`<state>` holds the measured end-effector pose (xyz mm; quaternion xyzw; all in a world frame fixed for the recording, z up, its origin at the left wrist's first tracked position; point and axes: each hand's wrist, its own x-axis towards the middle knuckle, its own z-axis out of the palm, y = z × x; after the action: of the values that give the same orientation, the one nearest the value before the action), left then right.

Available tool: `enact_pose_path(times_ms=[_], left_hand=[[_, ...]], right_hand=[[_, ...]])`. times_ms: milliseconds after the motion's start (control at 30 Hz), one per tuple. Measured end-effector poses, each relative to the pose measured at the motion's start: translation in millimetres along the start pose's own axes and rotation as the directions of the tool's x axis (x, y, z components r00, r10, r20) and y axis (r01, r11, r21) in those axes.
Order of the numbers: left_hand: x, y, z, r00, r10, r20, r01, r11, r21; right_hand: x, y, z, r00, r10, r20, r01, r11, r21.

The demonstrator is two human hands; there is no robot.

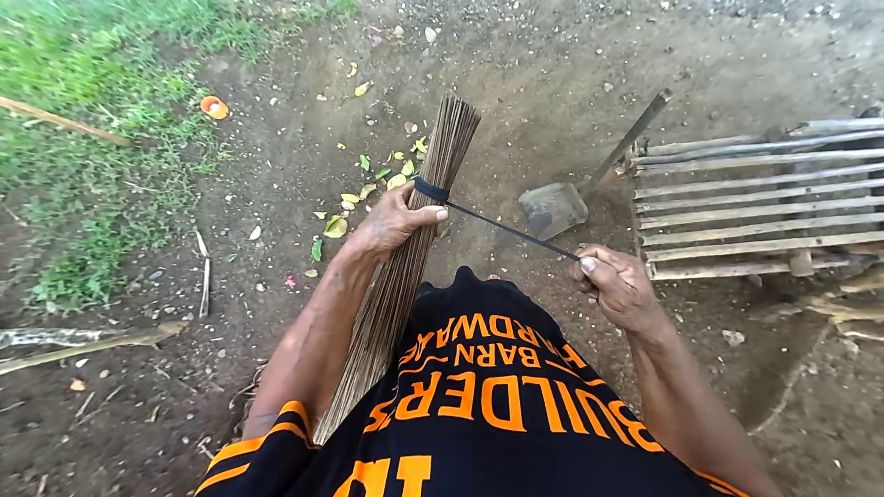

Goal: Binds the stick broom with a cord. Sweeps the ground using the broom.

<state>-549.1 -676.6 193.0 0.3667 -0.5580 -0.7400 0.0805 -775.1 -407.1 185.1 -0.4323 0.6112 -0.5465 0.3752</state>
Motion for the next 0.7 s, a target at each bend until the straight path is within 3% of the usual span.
enact_pose_path(times_ms=[167,267,400,533,600,700], left_hand=[[-2,1,4,1.000,-0.015,0.023,0.015,1.000,-0.014],[-1,1,5,1.000,-0.010,0.026,0.011,1.000,-0.024],[4,-1,4,1.000,-0.018,-0.024,0.018,1.000,0.000],[16,-12,11,0.999,-0.018,-0.036,0.022,0.991,0.135],[24,-22,21,0.999,-0.030,-0.010,0.032,0.966,0.258],[31,-30,42,0.994,-0.030,0.101,-0.014,0.912,0.411]], right_hand=[[5,-6,-3,0.961,0.203,-0.188,-0.141,0.944,0.297],[2,-11,-10,0.963,0.195,-0.186,-0.124,0.934,0.336],[-11,-23,-15,1.000,0.013,-0.001,-0.012,0.977,0.213],[6,-56,-2,0.965,-0.221,0.143,0.214,0.975,0.061],[30,-82,9,0.922,-0.333,0.197,0.359,0.926,-0.113],[84,-120,42,0.832,-0.450,0.325,0.553,0.730,-0.403]])
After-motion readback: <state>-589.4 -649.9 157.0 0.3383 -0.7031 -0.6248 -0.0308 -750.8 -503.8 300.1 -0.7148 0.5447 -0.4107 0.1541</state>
